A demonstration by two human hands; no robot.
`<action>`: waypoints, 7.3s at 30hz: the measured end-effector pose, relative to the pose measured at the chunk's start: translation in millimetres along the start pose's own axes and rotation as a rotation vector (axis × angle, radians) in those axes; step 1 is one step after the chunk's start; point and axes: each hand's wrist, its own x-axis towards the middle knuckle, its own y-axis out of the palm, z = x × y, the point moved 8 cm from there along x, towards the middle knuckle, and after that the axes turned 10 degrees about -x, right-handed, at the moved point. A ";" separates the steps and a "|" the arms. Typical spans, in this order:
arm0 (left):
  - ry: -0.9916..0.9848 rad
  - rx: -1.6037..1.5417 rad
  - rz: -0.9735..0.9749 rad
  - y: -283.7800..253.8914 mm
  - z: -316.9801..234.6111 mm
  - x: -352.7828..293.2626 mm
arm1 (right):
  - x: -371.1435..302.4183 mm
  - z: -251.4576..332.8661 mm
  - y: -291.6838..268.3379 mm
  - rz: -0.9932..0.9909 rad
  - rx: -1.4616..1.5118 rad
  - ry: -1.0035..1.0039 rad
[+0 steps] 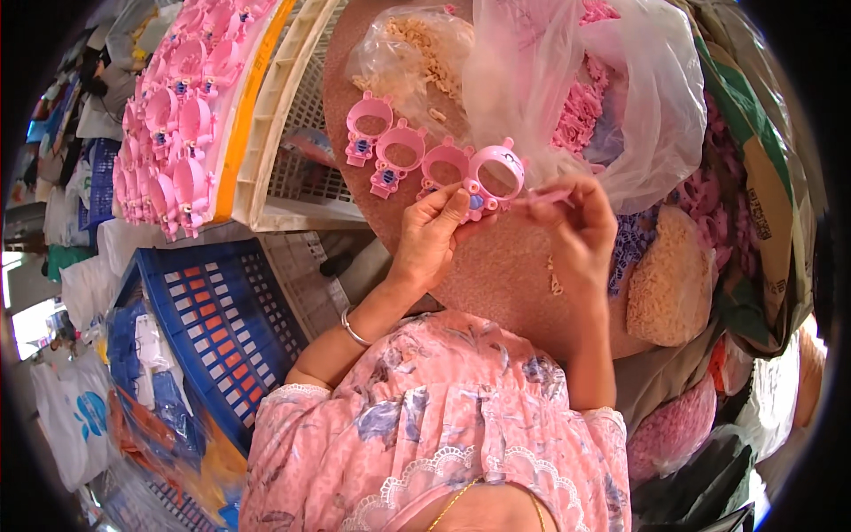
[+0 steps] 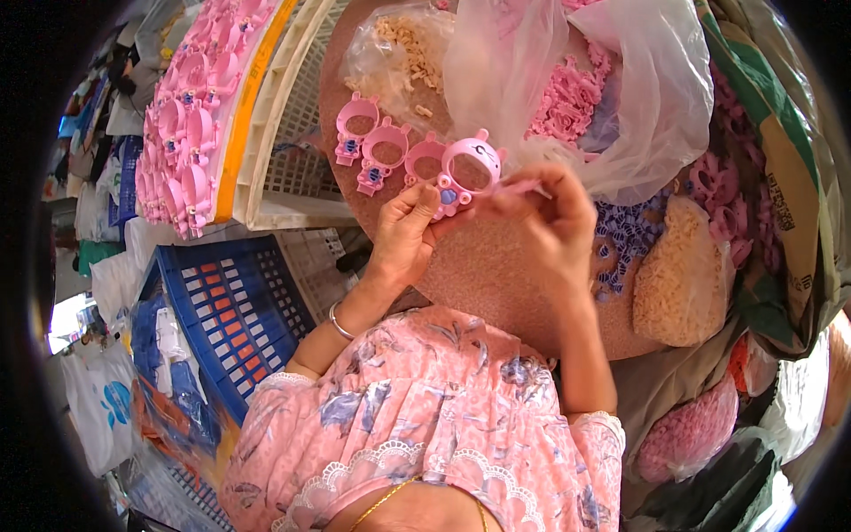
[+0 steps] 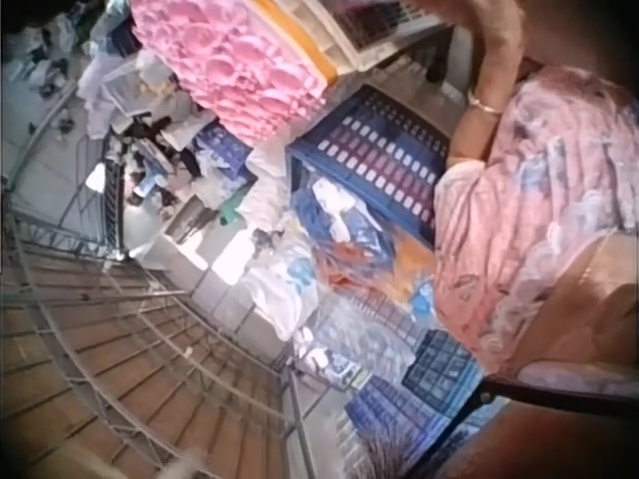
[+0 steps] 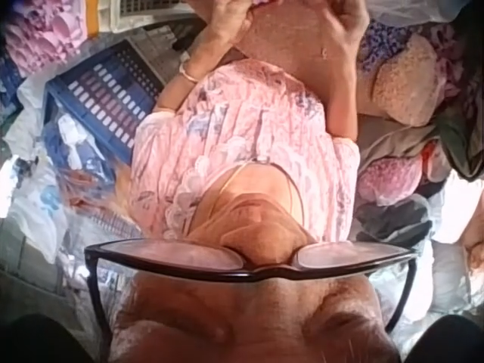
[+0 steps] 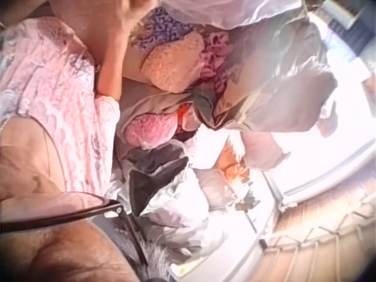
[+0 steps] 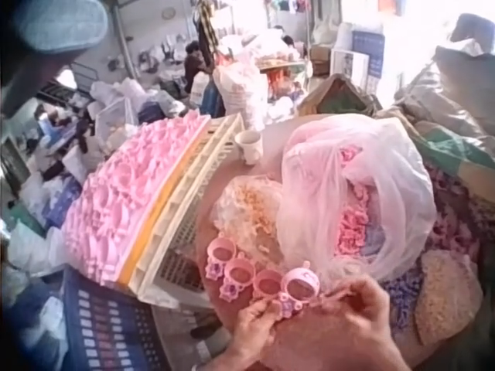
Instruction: Assembling small pink plastic toy components by attaching smaller decorative pieces.
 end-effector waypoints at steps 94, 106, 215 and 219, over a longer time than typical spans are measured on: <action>0.041 0.170 0.004 -12.5 -9.5 -40.4 | -45.8 -36.2 22.7 -0.052 -0.163 0.097; 0.018 0.251 -0.020 -7.3 0.3 -47.1 | -63.3 -18.1 16.6 -0.102 -0.429 -0.049; 0.402 0.432 0.179 33.0 -23.2 -61.0 | -69.4 -36.4 14.8 -0.167 0.475 0.165; 0.385 0.424 0.197 37.5 -24.8 -63.1 | -71.9 -36.9 15.0 -0.160 0.373 0.060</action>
